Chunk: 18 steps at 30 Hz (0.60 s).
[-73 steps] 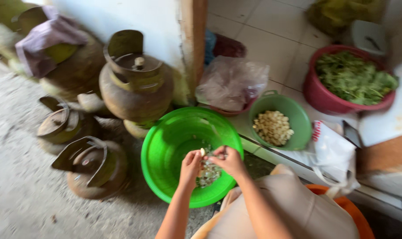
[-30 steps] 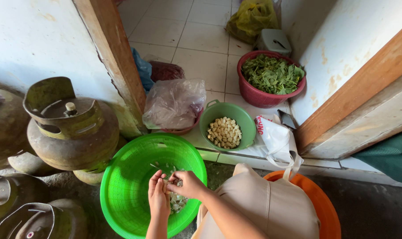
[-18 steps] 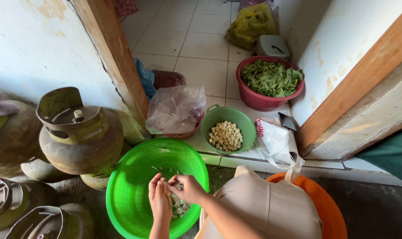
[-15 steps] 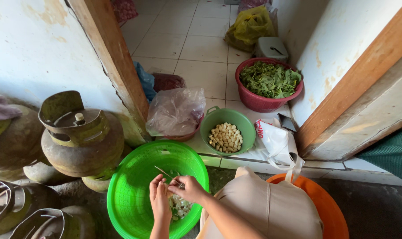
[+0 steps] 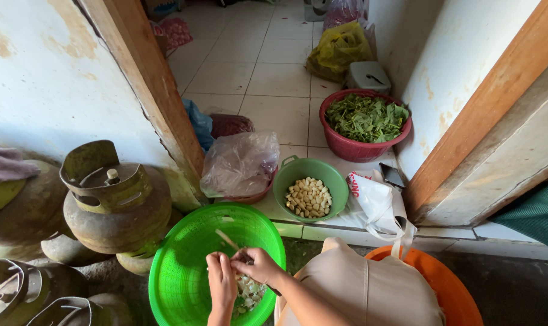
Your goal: The person is peeling garlic cloves using a small knife. They hold each clove in one hand and use the knife to remove the skin, dropping the peeled cloves into a green colander.
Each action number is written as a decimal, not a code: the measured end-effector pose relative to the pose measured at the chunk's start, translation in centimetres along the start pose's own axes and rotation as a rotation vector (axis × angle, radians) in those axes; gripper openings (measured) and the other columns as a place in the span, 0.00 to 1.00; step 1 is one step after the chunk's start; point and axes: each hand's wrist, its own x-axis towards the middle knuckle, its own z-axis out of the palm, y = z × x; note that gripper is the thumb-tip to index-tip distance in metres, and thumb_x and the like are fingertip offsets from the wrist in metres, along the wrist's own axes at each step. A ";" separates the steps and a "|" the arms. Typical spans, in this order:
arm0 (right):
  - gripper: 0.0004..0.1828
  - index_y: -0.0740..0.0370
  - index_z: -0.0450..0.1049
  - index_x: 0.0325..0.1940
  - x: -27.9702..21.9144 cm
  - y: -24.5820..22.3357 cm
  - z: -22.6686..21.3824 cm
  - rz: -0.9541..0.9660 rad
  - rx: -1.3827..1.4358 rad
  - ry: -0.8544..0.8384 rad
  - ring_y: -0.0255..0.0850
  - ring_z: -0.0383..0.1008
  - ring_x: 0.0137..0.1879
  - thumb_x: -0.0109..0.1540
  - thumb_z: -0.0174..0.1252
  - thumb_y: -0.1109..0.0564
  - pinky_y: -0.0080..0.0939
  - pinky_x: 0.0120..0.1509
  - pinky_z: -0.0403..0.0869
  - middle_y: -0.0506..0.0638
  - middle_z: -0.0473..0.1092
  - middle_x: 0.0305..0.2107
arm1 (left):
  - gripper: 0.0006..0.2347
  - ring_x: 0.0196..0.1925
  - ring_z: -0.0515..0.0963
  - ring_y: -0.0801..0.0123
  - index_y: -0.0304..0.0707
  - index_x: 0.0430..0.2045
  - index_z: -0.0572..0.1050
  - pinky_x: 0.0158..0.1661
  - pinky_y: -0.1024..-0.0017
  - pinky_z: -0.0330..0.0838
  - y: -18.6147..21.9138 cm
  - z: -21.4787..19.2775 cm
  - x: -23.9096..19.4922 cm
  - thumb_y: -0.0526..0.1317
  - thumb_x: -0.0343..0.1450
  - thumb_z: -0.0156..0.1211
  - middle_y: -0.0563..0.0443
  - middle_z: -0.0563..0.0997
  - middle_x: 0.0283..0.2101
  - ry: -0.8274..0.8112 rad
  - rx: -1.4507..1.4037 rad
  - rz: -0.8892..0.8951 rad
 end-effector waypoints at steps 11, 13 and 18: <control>0.14 0.70 0.75 0.50 0.1 1.8 -0.4 0.065 0.193 -0.097 0.33 0.79 0.42 0.60 0.61 0.65 0.33 0.50 0.81 0.50 0.77 0.39 | 0.07 0.26 0.79 0.65 0.29 0.37 0.69 0.27 0.68 0.74 1.7 -0.4 -0.6 0.32 0.70 0.57 0.42 0.79 0.28 0.161 0.140 0.057; 0.12 0.70 0.75 0.48 0.0 1.8 -0.2 0.026 0.090 -0.035 0.31 0.76 0.40 0.60 0.62 0.66 0.31 0.46 0.77 0.48 0.75 0.37 | 0.07 0.28 0.79 0.63 0.29 0.36 0.69 0.29 0.67 0.74 1.7 0.1 -0.7 0.32 0.69 0.59 0.42 0.79 0.28 0.184 0.147 0.100; 0.08 0.67 0.75 0.44 -0.2 1.2 0.1 0.047 0.030 0.052 0.29 0.74 0.35 0.61 0.61 0.63 0.29 0.41 0.75 0.46 0.74 0.32 | 0.06 0.28 0.79 0.63 0.29 0.34 0.69 0.29 0.67 0.74 2.0 0.7 -0.3 0.32 0.70 0.59 0.42 0.79 0.29 0.194 0.112 0.076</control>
